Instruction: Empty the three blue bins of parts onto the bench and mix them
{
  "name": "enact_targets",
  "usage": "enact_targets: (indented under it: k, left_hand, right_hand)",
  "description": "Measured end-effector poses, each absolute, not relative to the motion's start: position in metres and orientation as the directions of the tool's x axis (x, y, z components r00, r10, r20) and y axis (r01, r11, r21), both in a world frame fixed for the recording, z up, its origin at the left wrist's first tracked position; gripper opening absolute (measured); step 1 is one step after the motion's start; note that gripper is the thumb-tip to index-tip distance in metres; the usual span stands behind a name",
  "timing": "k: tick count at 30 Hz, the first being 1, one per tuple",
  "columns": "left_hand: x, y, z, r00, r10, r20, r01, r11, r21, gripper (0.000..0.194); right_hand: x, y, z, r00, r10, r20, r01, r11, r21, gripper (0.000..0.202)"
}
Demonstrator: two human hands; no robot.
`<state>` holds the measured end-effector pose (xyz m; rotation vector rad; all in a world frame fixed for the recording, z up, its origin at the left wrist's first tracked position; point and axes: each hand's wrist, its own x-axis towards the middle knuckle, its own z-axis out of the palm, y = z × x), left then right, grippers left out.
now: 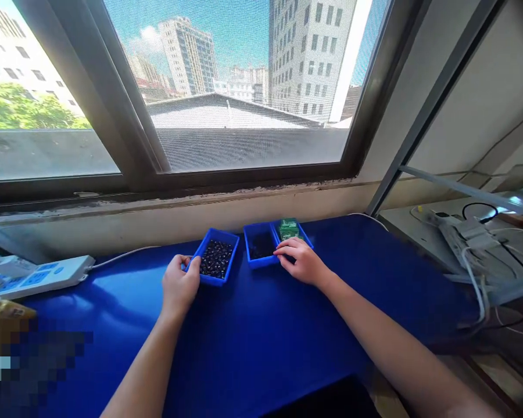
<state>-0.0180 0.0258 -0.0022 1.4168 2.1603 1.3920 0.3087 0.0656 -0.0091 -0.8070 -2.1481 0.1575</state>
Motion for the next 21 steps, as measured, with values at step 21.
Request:
enact_targets:
  k: [21]
  left_hand:
    - [-0.022, 0.007, 0.037, -0.636, 0.757, 0.152, -0.114, -0.288, 0.951, 0.028]
  right_hand:
    - [0.286, 0.013, 0.006, -0.722, 0.532, 0.443, 0.393, 0.841, -0.371, 0.034]
